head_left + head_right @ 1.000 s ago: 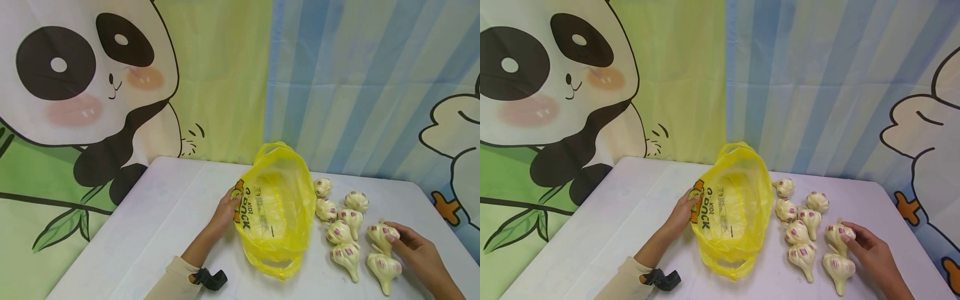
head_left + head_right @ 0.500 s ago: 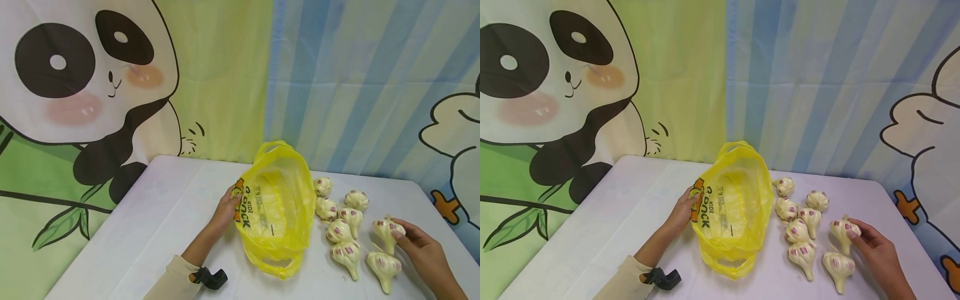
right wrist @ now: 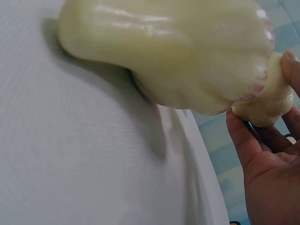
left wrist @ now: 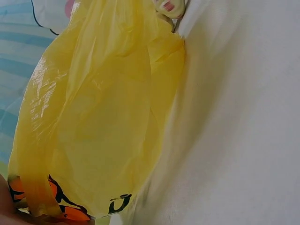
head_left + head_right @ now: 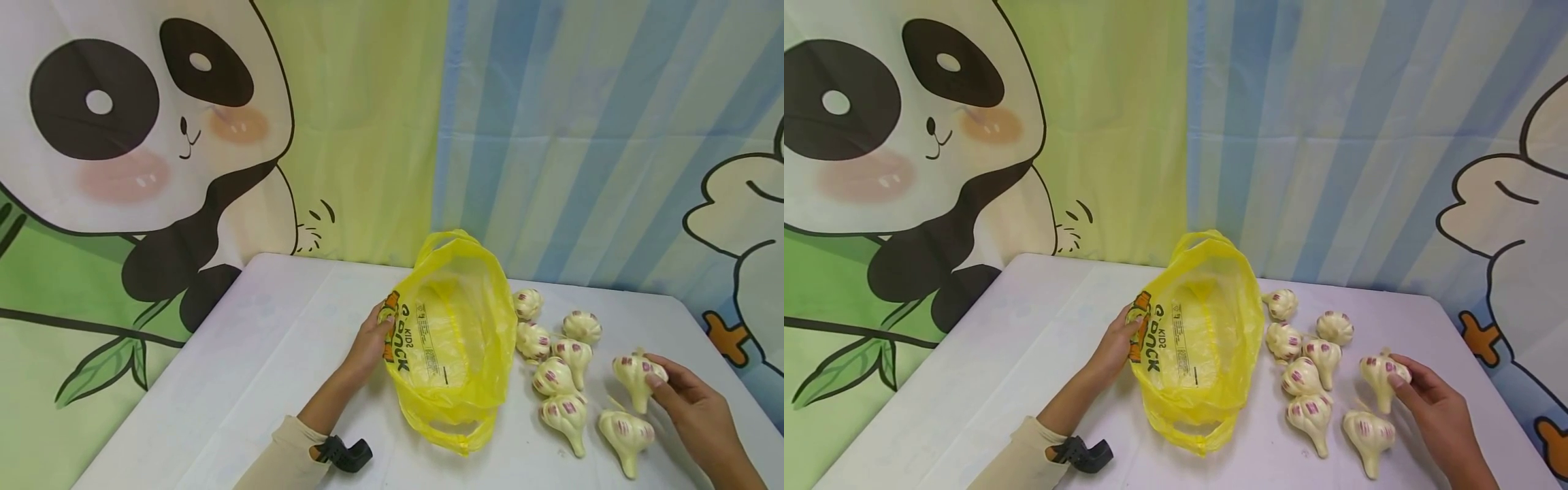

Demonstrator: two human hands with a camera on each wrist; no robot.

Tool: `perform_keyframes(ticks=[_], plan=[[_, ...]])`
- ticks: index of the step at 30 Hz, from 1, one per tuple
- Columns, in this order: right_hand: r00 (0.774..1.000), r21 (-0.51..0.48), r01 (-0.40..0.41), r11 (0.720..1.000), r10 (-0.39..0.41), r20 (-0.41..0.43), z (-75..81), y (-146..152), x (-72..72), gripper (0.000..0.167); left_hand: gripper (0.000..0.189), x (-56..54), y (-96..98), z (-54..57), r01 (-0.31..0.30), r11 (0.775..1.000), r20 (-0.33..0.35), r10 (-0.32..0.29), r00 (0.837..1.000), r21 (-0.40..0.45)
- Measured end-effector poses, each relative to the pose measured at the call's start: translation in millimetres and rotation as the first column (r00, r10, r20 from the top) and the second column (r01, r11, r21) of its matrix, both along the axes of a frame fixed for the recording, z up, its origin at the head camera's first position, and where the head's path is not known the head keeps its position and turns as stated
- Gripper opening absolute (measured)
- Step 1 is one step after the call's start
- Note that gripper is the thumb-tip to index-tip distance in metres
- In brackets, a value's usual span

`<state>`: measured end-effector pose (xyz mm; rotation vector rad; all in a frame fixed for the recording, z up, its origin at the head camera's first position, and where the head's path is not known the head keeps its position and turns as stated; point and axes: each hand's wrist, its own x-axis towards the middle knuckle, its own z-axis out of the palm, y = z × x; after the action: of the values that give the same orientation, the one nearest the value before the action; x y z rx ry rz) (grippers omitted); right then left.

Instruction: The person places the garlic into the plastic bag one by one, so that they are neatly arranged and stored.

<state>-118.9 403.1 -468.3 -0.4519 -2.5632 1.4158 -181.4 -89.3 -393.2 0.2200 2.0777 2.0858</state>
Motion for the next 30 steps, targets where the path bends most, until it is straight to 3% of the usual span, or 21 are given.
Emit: perform_keyframes(ticks=[5, 12, 15, 23, 30], plan=[[1.000, 0.019, -0.009, 1.000, 0.010, -0.007, 6.5, -2.4, -2.5, 0.060, 0.048, -3.1, -1.2, -1.7, -0.005, 1.000, 0.001, 0.005, 1.000, -0.009], [1.000, 0.052, 0.001, 0.999, -0.001, 0.012, 20.2, -13.9, -2.7, 0.061, 0.047, -18.2, -3.7, -26.1, -0.022, 1.000, -0.011, 0.022, 1.000, -0.013], [1.000, 0.054, 0.000, 0.999, -0.001, 0.017, 27.4, -19.4, -1.4, 0.062, 0.046, -21.1, -3.9, -31.7, -0.036, 0.999, -0.023, 0.035, 0.999, -0.021], [0.999, 0.033, -0.031, 0.999, 0.032, -0.040, 36.2, -28.5, 4.9, 0.056, 0.045, -20.6, -3.2, -34.0, -0.029, 1.000, -0.033, 0.028, 0.999, -0.013], [0.995, 0.075, -0.061, 0.995, 0.066, -0.070, 40.6, -34.4, 5.7, 0.055, 0.045, -16.9, -4.6, -33.3, -0.041, 0.999, -0.008, 0.041, 0.999, -0.010]])
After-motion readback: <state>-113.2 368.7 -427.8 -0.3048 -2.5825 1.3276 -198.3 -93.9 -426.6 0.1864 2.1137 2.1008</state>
